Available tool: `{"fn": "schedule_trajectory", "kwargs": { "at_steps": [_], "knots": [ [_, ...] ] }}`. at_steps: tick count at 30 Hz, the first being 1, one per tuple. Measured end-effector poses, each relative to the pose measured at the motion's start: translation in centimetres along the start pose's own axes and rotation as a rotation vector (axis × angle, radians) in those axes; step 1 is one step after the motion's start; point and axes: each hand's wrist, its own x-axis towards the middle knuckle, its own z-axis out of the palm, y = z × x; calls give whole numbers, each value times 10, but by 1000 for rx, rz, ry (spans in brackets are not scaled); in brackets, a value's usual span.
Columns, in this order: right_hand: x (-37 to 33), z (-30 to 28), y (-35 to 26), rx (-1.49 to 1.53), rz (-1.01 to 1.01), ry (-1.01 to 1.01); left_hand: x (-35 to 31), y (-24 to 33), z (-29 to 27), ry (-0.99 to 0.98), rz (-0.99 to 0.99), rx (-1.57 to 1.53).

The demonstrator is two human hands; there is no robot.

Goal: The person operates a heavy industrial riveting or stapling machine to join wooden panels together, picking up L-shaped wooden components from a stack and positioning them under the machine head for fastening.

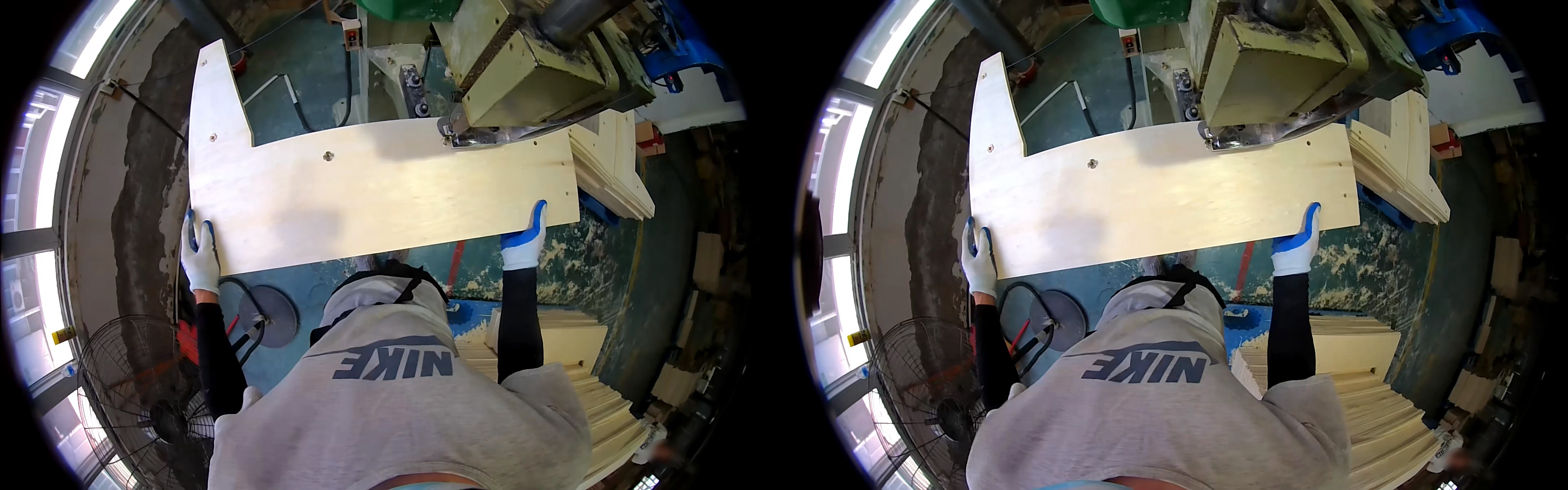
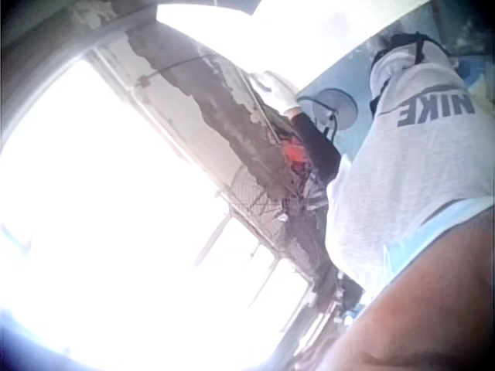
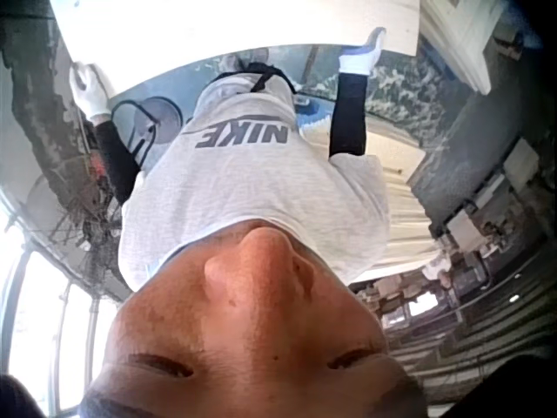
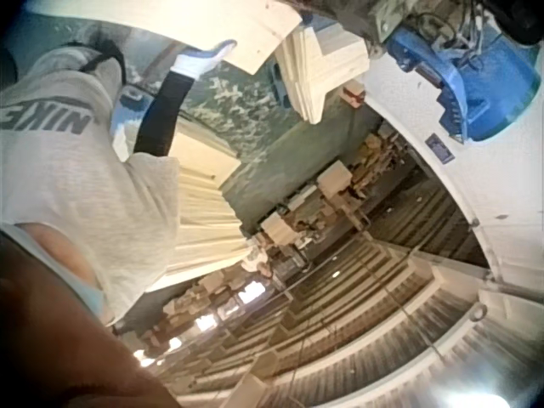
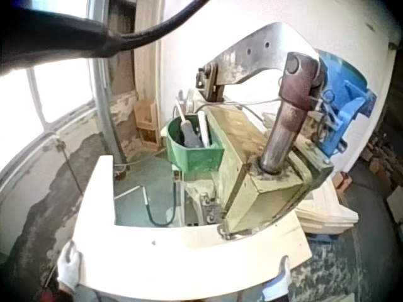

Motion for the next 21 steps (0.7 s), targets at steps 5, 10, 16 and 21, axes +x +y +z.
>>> {"fn": "schedule_trajectory", "kwargs": {
  "at_steps": [5,10,16,21],
  "knots": [
    [11,-7,10,3,-59,-27,-3,10,3,-18,-49,-50],
    [8,4,12,39,-79,19,5,10,-4,-39,-57,-6],
    [7,-2,20,16,-123,45,13,11,-1,-23,-3,38],
    [7,-3,18,0,-92,34,13,21,-8,-80,-112,-4]
  ]
}}
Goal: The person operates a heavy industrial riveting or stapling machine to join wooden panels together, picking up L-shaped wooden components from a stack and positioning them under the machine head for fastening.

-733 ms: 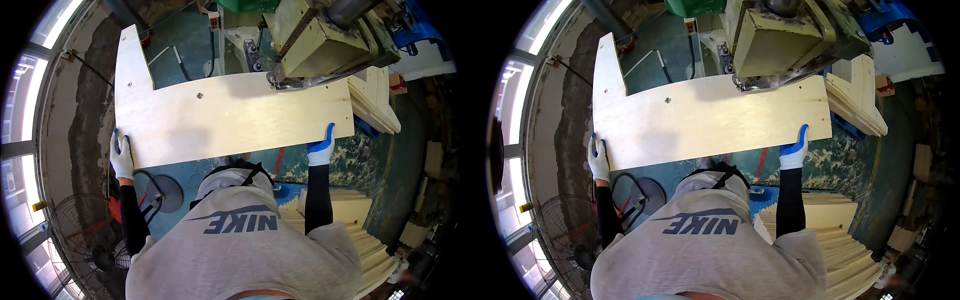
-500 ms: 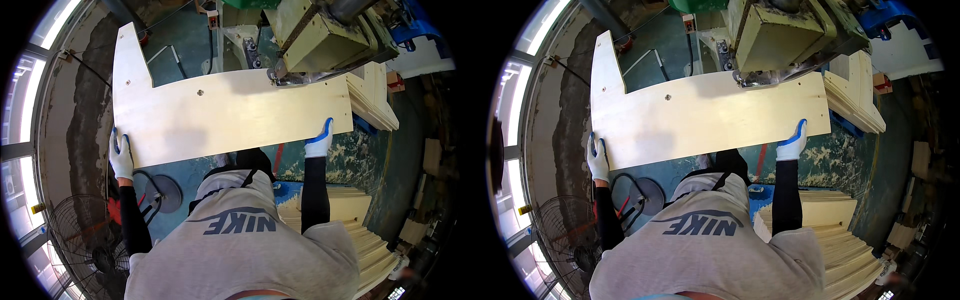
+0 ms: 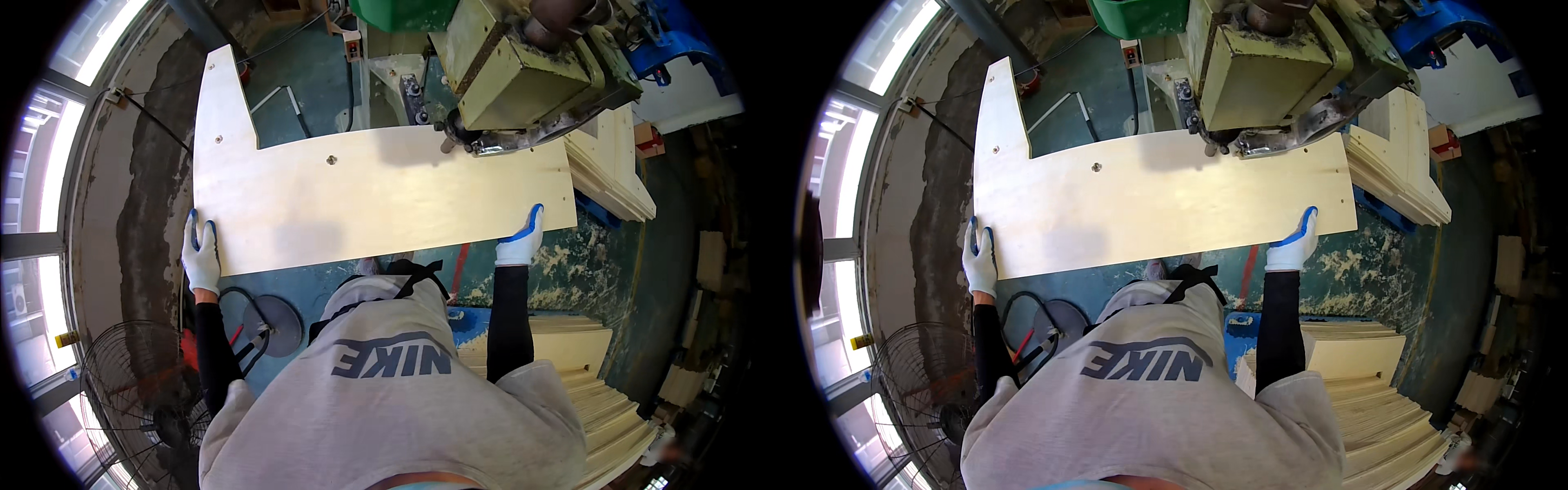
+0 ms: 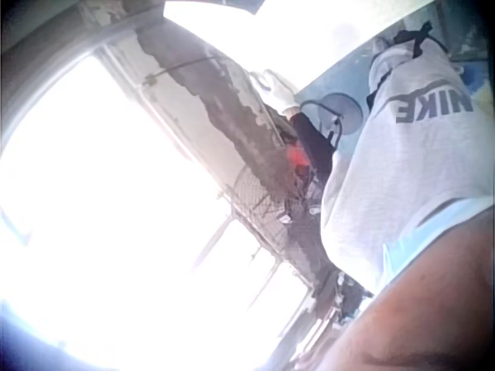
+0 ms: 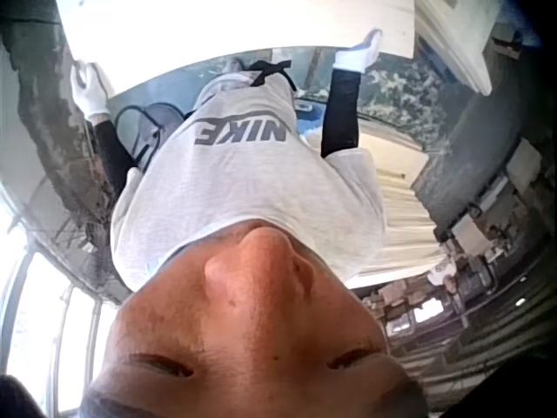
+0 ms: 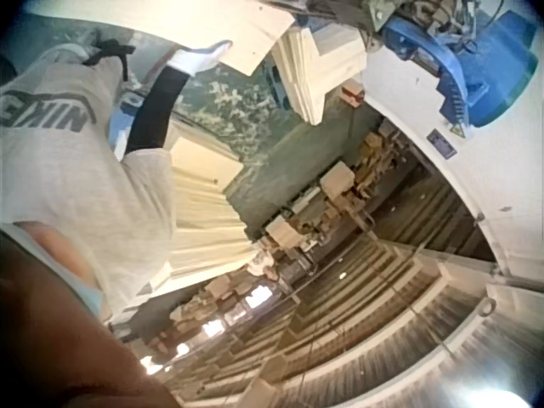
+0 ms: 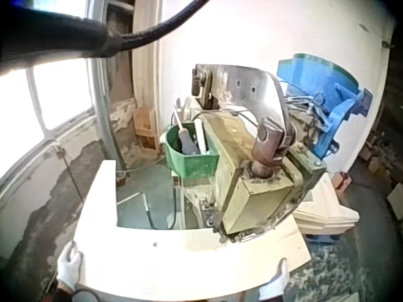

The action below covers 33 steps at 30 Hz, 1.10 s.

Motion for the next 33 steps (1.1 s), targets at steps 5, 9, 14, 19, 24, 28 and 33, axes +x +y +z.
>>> {"fn": "schedule_trajectory", "kwargs": {
  "at_steps": [5,9,14,19,24,28,33],
  "knots": [
    [0,7,-3,-43,-1,17,0,-8,1,30,120,82],
    [-3,10,-5,28,-35,6,-1,-12,5,31,83,-7],
    [2,6,-3,-11,-88,71,1,-22,6,24,105,-55],
    [-20,23,-24,-269,-503,611,-3,-12,5,37,55,-57],
    [-79,81,-6,-961,-794,-218,-5,-27,5,52,100,-22],
    [-89,144,13,-1352,-873,-837,-5,-27,6,41,89,-45],
    [-88,155,46,-1504,-918,-988,-4,-28,4,56,122,-53]
  ]
}}
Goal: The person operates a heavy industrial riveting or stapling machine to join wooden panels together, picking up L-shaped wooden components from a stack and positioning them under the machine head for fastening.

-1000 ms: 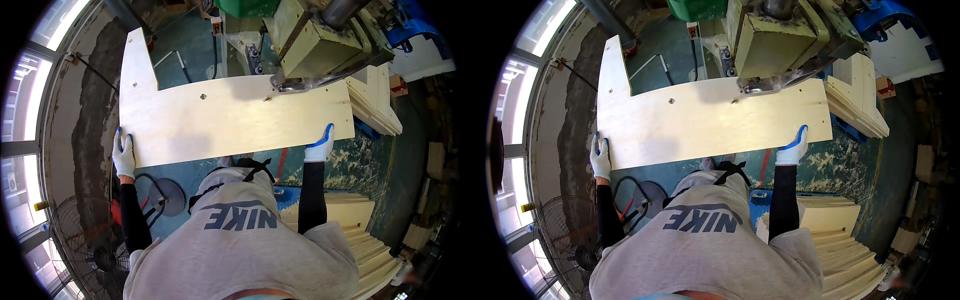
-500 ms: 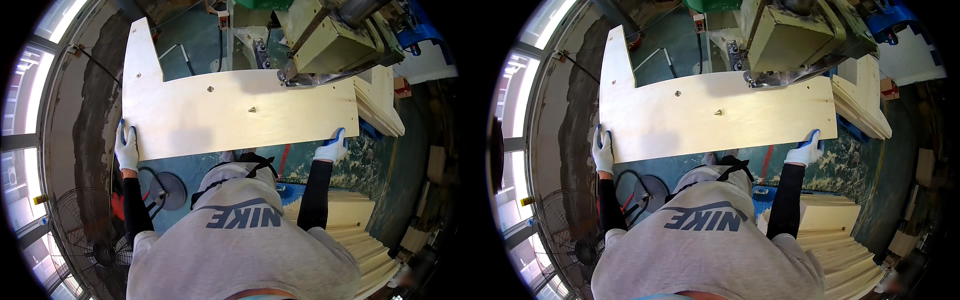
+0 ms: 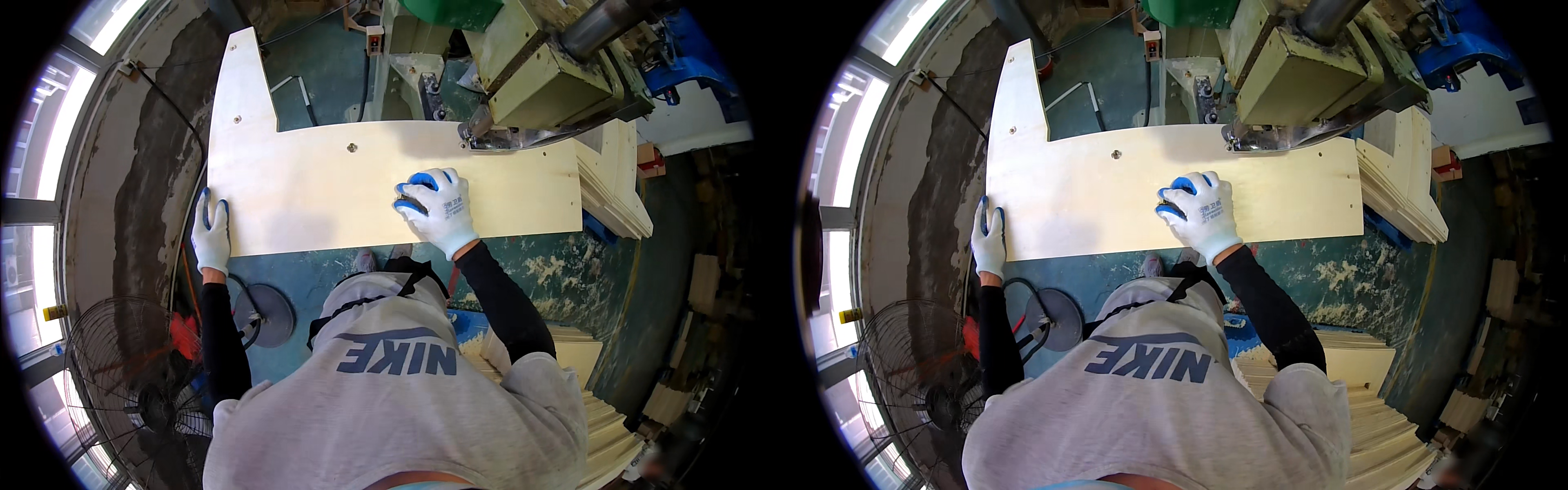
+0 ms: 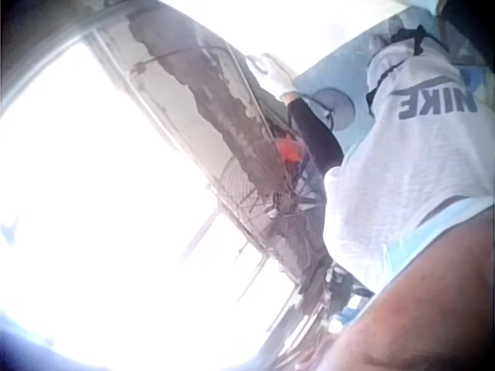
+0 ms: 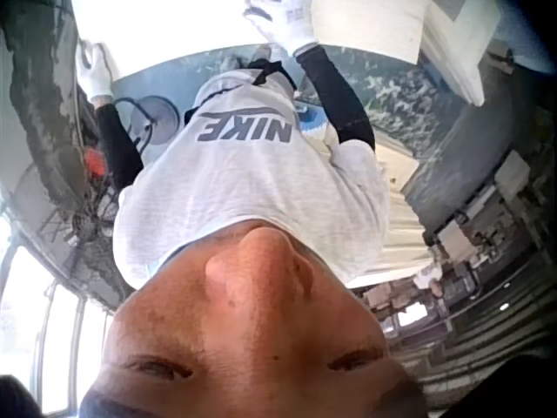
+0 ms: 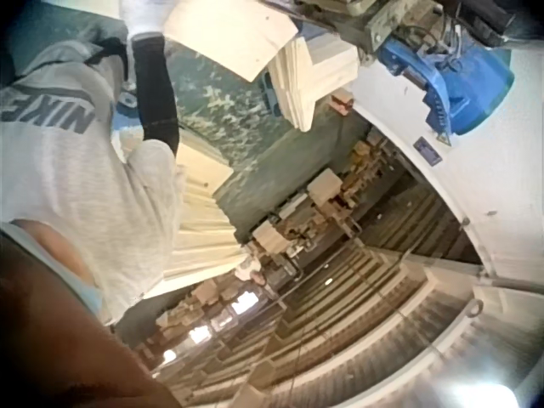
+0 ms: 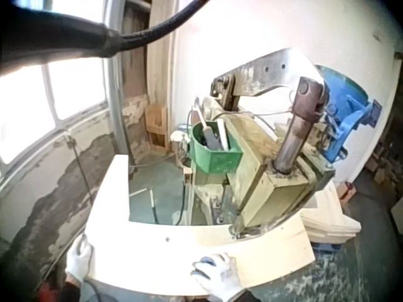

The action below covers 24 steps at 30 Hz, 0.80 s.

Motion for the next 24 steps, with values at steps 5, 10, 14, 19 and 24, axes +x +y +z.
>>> {"fn": "schedule_trajectory", "kwargs": {
  "at_steps": [5,10,14,19,24],
  "knots": [
    [7,-19,8,53,-102,59,3,15,5,-24,-67,56],
    [47,-159,2,-36,-508,686,3,-11,7,12,35,83],
    [78,-305,-14,-345,-779,1289,4,-9,0,4,74,137],
    [105,-430,-9,-274,-445,1309,10,2,12,-44,-46,10],
    [92,-384,8,181,-518,1505,12,-8,5,-3,74,6]
  ]
}}
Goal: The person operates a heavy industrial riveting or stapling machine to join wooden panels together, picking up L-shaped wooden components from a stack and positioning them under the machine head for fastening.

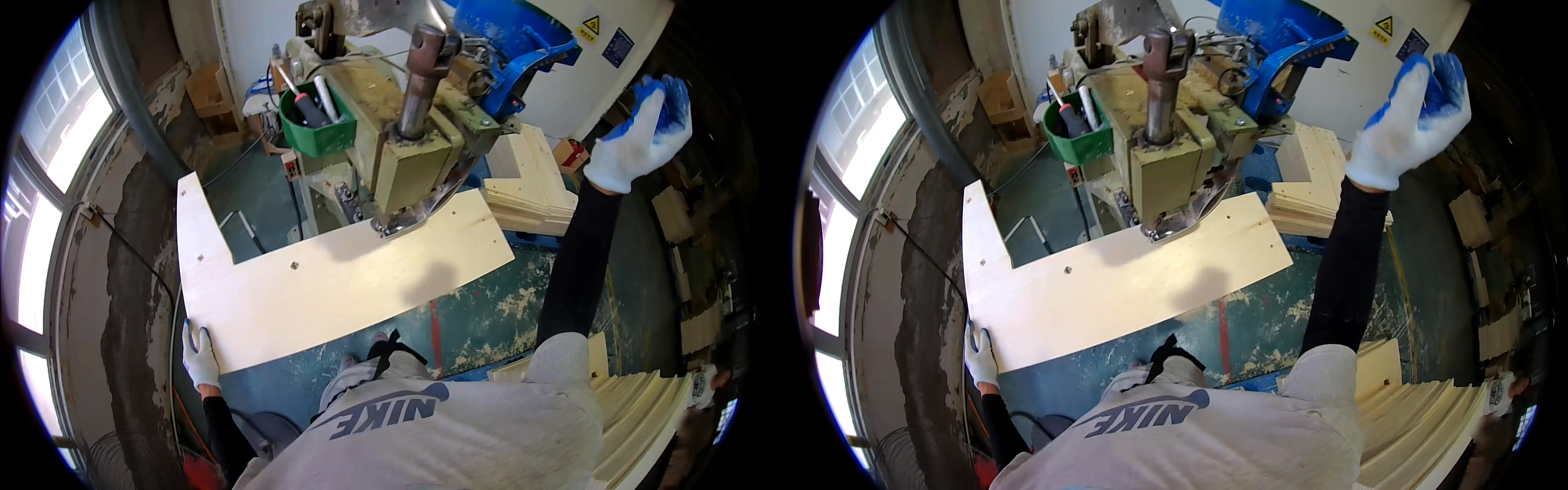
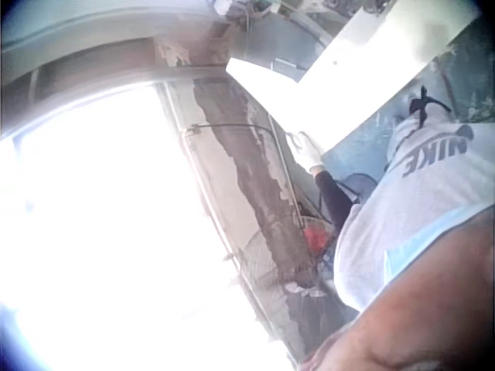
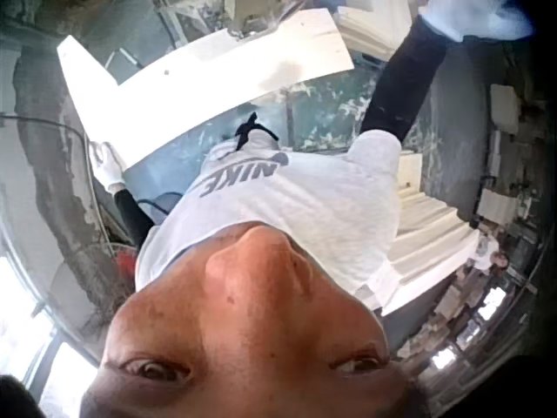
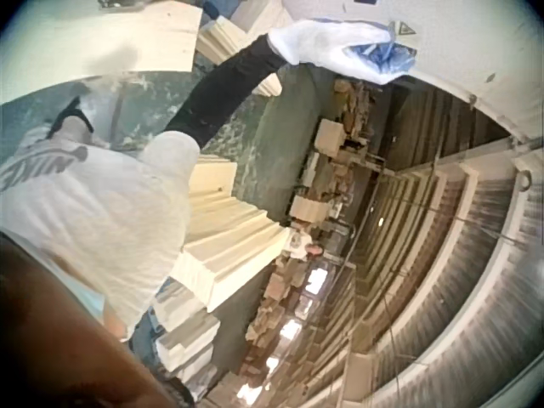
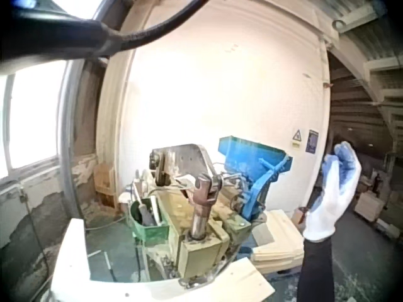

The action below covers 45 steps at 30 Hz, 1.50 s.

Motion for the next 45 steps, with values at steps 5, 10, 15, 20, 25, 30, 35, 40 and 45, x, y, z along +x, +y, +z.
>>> {"fn": "schedule_trajectory", "kwargs": {
  "at_steps": [5,10,15,20,25,30,35,40,45],
  "knots": [
    [-128,-106,-3,-465,479,-177,6,18,1,-53,-33,91],
    [-253,-208,-37,-1073,805,-236,7,14,-2,-36,-81,42],
    [-333,-212,-83,-374,1882,357,14,7,-4,-56,-65,36],
    [-382,-219,-63,81,1719,221,22,20,3,-76,-47,-7],
    [-360,-220,-55,171,1780,339,7,25,-4,-30,-120,-70],
    [-349,-211,-80,151,1854,303,-5,10,-47,56,-109,-66],
    [-359,-168,-139,431,2156,288,-40,-91,-180,139,-183,143],
    [-381,-153,-144,360,2114,35,-74,-117,-224,167,-252,231],
    [-388,-161,-121,339,2107,109,-77,-106,-192,196,-288,118]
  ]
}}
